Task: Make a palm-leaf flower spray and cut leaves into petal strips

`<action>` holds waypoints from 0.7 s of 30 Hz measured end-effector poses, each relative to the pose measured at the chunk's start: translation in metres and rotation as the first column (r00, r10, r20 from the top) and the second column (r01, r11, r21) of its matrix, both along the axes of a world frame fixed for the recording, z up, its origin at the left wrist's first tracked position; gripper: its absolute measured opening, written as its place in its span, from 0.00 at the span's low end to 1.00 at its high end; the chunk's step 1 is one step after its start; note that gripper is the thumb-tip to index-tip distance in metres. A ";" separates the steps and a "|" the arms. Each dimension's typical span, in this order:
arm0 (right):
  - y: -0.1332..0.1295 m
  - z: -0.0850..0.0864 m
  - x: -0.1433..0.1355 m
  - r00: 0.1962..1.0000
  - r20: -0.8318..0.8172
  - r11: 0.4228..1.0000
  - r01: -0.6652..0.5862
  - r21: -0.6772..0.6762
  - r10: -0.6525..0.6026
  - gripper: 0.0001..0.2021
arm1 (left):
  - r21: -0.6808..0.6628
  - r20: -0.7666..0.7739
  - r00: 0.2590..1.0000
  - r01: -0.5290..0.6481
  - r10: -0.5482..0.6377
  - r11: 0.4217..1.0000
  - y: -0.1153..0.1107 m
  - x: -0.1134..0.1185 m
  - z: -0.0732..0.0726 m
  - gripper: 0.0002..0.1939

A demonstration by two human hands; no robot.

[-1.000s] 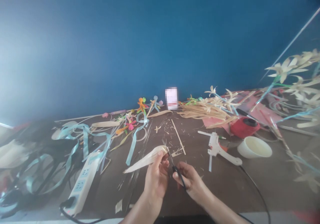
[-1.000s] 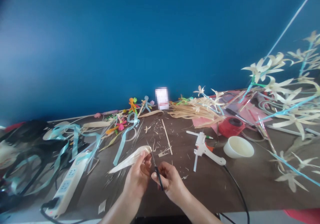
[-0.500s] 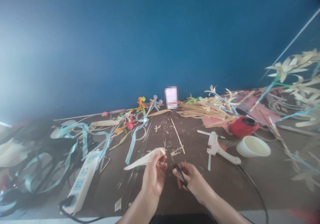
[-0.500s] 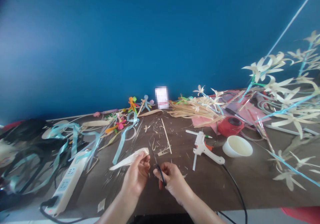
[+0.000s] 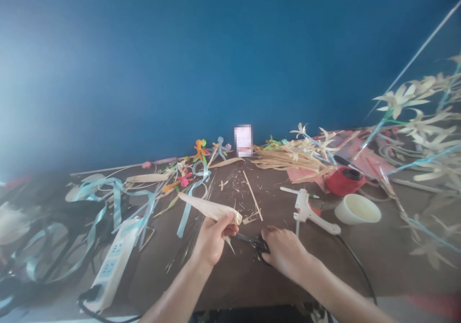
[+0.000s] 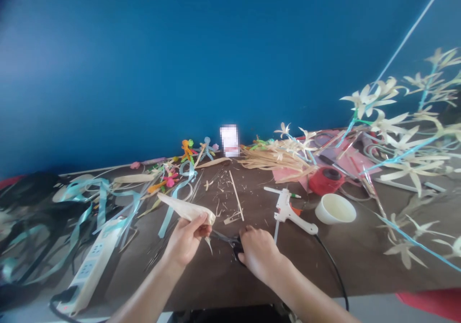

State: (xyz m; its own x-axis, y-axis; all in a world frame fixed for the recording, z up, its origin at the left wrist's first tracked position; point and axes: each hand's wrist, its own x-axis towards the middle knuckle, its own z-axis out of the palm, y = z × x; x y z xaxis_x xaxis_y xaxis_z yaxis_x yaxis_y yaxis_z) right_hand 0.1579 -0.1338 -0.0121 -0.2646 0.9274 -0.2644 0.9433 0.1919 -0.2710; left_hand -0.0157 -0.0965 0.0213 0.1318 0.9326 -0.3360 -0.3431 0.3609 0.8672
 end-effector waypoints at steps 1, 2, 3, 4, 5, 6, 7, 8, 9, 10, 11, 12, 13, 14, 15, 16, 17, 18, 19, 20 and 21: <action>0.001 0.000 0.000 1.000 -0.001 1.000 -0.007 -0.008 0.007 0.11 | -0.002 -0.007 1.000 -0.001 0.001 1.000 0.001 0.000 0.001 0.09; 0.001 0.000 0.000 1.000 -0.007 1.000 -0.010 -0.017 0.010 0.11 | -0.006 -0.009 1.000 -0.003 0.003 1.000 0.002 0.000 0.001 0.09; 0.002 0.001 0.002 1.000 -0.023 1.000 -0.012 -0.026 0.011 0.12 | -0.010 -0.010 1.000 -0.003 0.002 1.000 0.003 0.000 0.002 0.09; 0.003 0.003 0.004 0.998 -0.057 0.999 -0.018 -0.043 0.015 0.14 | -0.012 -0.012 1.000 0.002 -0.002 1.000 0.003 0.000 0.002 0.09; 0.005 0.005 0.006 0.993 -0.115 0.997 -0.031 -0.066 0.024 0.15 | -0.015 -0.015 1.000 0.009 -0.009 1.000 0.004 0.000 0.002 0.09; 0.007 0.009 0.009 0.980 -0.198 0.995 -0.044 -0.087 0.026 0.16 | -0.020 -0.018 1.000 0.021 -0.021 1.000 0.004 0.000 0.002 0.10; 0.009 0.013 0.012 0.955 -0.298 0.994 -0.042 -0.097 0.011 0.16 | -0.027 -0.021 0.999 0.036 -0.037 0.999 0.005 0.000 0.002 0.10; 0.012 0.018 0.014 0.911 -0.412 0.994 -0.025 -0.103 -0.020 0.14 | -0.031 -0.026 0.998 0.051 -0.052 0.998 0.005 0.001 0.002 0.10; 0.016 0.023 0.015 0.846 -0.529 0.994 0.007 -0.113 -0.066 0.12 | -0.028 -0.035 0.997 0.069 -0.070 0.997 0.005 0.002 0.002 0.10; 0.019 0.028 0.015 0.759 -0.640 0.990 0.039 -0.139 -0.119 0.10 | -0.018 -0.048 0.995 0.090 -0.091 0.996 0.005 0.004 0.003 0.10; 0.023 0.031 0.013 0.655 -0.735 0.982 0.054 -0.183 -0.173 0.10 | -0.002 -0.070 0.991 0.115 -0.115 0.993 0.005 0.005 0.004 0.10; 0.026 0.034 0.011 0.550 -0.803 0.970 0.055 -0.236 -0.227 0.11 | 0.014 -0.098 0.985 0.144 -0.141 0.990 0.006 0.008 0.006 0.10; 0.029 0.035 0.008 0.456 -0.846 0.957 0.047 -0.286 -0.275 0.11 | 0.026 -0.128 0.978 0.171 -0.166 0.985 0.006 0.010 0.008 0.10; 0.031 0.036 0.004 0.379 -0.868 0.943 0.039 -0.330 -0.319 0.12 | 0.032 -0.152 0.970 0.195 -0.188 0.980 0.006 0.012 0.010 0.10; 0.032 0.035 0.001 0.319 -0.878 0.930 0.042 -0.364 -0.358 0.12 | 0.034 -0.162 0.966 0.211 -0.203 0.977 0.007 0.014 0.012 0.11; 0.033 0.034 -0.003 0.266 -0.882 0.920 0.055 -0.388 -0.388 0.12 | 0.034 -0.156 0.964 0.225 -0.217 0.974 0.007 0.015 0.013 0.11; 0.033 0.033 -0.005 0.217 -0.884 0.910 0.066 -0.410 -0.414 0.13 | 0.037 -0.140 0.963 0.236 -0.229 0.971 0.007 0.017 0.014 0.11; 0.033 0.031 -0.007 0.167 -0.884 0.900 0.069 -0.431 -0.436 0.13 | 0.045 -0.118 0.964 0.243 -0.237 0.969 0.007 0.018 0.015 0.13; 0.033 0.030 -0.008 0.119 -0.883 0.891 0.069 -0.449 -0.454 0.13 | 0.055 -0.099 0.965 0.249 -0.243 0.967 0.007 0.018 0.015 0.14; 0.032 0.028 -0.009 0.082 -0.881 0.884 0.069 -0.462 -0.466 0.13 | 0.067 -0.089 0.965 0.254 -0.248 0.965 0.007 0.019 0.015 0.15; 0.032 0.027 -0.010 0.059 -0.879 0.881 0.068 -0.469 -0.473 0.13 | 0.080 -0.089 0.964 0.258 -0.251 0.963 0.007 0.020 0.014 0.15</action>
